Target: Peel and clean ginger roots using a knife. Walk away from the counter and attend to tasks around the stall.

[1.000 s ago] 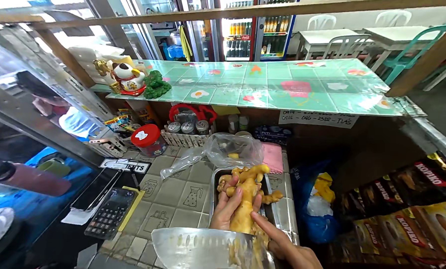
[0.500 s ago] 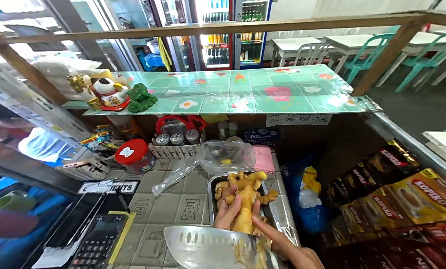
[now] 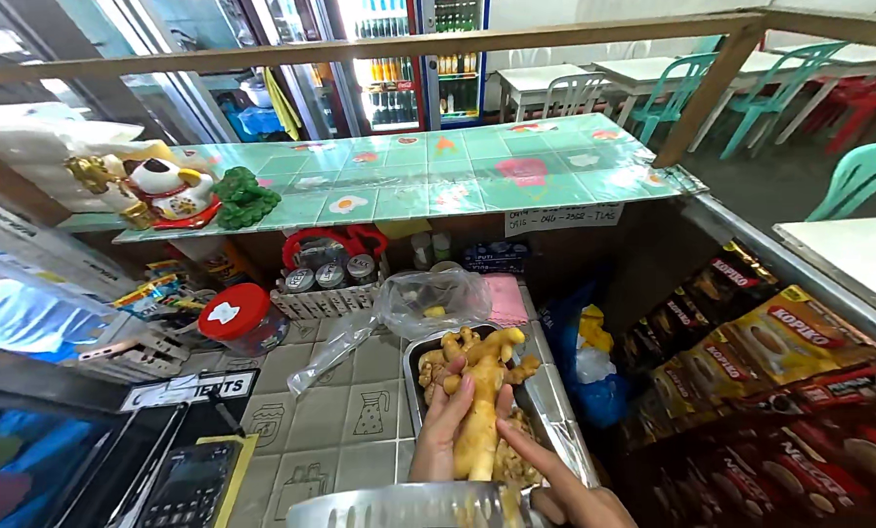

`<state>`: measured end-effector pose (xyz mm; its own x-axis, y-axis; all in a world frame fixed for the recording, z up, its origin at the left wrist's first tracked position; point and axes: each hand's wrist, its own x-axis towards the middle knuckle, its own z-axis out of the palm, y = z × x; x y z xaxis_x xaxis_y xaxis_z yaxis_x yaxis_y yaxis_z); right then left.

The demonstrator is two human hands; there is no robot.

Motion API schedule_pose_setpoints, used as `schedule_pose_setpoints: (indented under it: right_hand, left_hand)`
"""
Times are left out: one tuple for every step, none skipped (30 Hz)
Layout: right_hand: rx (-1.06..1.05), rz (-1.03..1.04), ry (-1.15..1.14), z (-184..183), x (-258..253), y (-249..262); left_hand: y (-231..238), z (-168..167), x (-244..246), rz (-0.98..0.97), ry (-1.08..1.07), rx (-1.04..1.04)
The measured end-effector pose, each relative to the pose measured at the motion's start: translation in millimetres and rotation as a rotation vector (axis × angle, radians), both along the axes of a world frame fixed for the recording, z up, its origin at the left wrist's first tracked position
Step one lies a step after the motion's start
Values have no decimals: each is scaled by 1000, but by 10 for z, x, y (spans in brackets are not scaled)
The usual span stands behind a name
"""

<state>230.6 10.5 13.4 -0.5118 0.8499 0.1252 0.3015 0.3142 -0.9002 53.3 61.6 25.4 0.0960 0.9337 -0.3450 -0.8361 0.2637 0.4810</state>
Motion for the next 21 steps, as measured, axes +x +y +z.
schedule_pose_setpoints:
  right_hand:
    - [7,-6,-8,3,-9,-22]
    - [29,-33,-25,-3,-13,-43]
    - [51,-63,-42,-11,-14,-65]
    - [72,-82,-53,-19,-15,-84]
    - [85,-89,-51,-24,-17,-95]
    - [89,-92,-48,-36,-19,-100]
    - [93,-100,-53,-56,-16,-107]
    - [101,-111,-62,-77,-13,-116]
    - [110,-116,-65,-104,-12,-125]
    - [122,-116,-63,-132,-13,-133]
    - [133,-114,-57,-150,-11,-137]
    - [146,-119,-49,-158,-6,-138]
    - [163,-129,-43,-168,9,-133]
    - [176,-139,-38,-172,32,-122]
    - [177,-141,-22,-174,61,-102]
    - [168,-137,-5,-173,88,-74]
    - [147,-129,6,-164,105,-49]
    - [118,-113,20,-142,113,-30]
    - [96,-95,41,-127,105,-12]
    - [75,-67,48,-113,91,4]
    - [61,-45,42,-105,71,16]
  left_hand:
    - [1,-6,4,3,4,5]
    - [2,-24,9,2,0,20]
    - [-3,-37,13,2,-14,30]
    - [-16,-53,12,-2,-29,38]
    - [-36,-52,10,-5,-35,37]
    - [-52,-62,6,-7,-49,38]
    - [-67,-70,9,-4,-61,40]
    - [-88,-79,12,-1,-65,38]
    - [-117,-92,11,4,-67,34]
    - [-140,-110,7,4,-53,39]
    - [-152,-127,10,8,-29,48]
    - [-156,-148,20,12,-2,60]
    - [-155,-173,35,19,3,74]
    - [-164,-182,59,37,-28,79]
    - [-188,-180,88,63,-82,82]
    - [-212,-178,106,79,-129,94]
    - [-228,-174,112,74,-138,108]
    - [-225,-175,112,68,-121,110]
    - [-186,-161,112,60,-51,95]
    - [-140,-151,102,44,47,80]
    - [-103,-155,78,27,117,78]
